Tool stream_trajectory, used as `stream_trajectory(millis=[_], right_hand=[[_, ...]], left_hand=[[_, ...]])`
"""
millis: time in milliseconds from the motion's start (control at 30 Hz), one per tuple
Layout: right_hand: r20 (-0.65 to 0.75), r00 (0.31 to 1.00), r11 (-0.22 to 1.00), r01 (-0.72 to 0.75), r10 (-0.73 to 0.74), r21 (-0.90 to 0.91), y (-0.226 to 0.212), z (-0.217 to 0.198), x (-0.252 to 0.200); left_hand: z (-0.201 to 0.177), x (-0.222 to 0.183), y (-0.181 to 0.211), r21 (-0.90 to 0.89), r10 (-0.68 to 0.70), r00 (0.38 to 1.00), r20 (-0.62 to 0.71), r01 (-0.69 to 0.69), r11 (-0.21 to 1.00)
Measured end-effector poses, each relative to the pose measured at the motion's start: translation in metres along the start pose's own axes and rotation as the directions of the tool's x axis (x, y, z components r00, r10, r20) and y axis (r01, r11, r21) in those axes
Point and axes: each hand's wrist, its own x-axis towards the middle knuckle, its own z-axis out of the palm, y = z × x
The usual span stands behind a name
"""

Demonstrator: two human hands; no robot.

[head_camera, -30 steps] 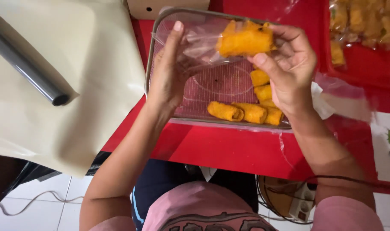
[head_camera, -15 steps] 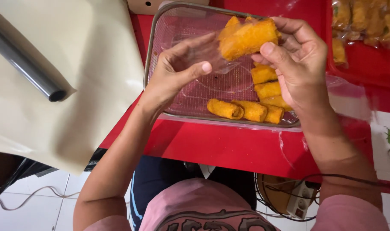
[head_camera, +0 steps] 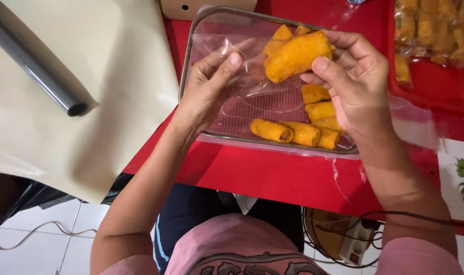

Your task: The person packages fried rolls by placing one roll into a small plastic bag and then folding the bag closed.

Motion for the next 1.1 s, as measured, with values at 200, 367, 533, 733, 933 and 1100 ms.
stream_trajectory(millis=[200,367,533,733,933,1100], right_hand=[[-0.053,0.988,0.989,0.148,-0.147,0.023,-0.001,0.009,-0.007],[0.043,0.998,0.985,0.027,-0.034,0.168,0.002,0.006,-0.006],[0.068,0.996,0.991,0.050,-0.059,0.122,-0.004,0.003,-0.007],[-0.076,0.949,0.942,0.293,-0.308,-0.163,-0.007,0.010,-0.015],[-0.124,0.930,0.933,0.328,-0.346,-0.146,-0.009,0.010,-0.021],[-0.131,0.920,0.920,0.344,-0.371,-0.188,-0.009,0.009,-0.022]], left_hand=[[-0.001,0.001,0.001,-0.228,-0.056,0.997,0.061,0.068,0.971],[0.004,0.002,-0.002,-0.169,-0.016,1.000,0.021,0.020,0.985],[0.004,0.001,0.001,-0.146,-0.060,0.998,-0.020,0.056,0.988],[0.007,0.000,0.003,-0.075,-0.048,0.996,0.075,0.054,0.996],[0.013,0.000,0.005,-0.030,0.079,0.995,0.065,-0.078,0.997],[0.012,0.001,0.005,-0.008,0.120,0.993,-0.023,-0.120,0.993]])
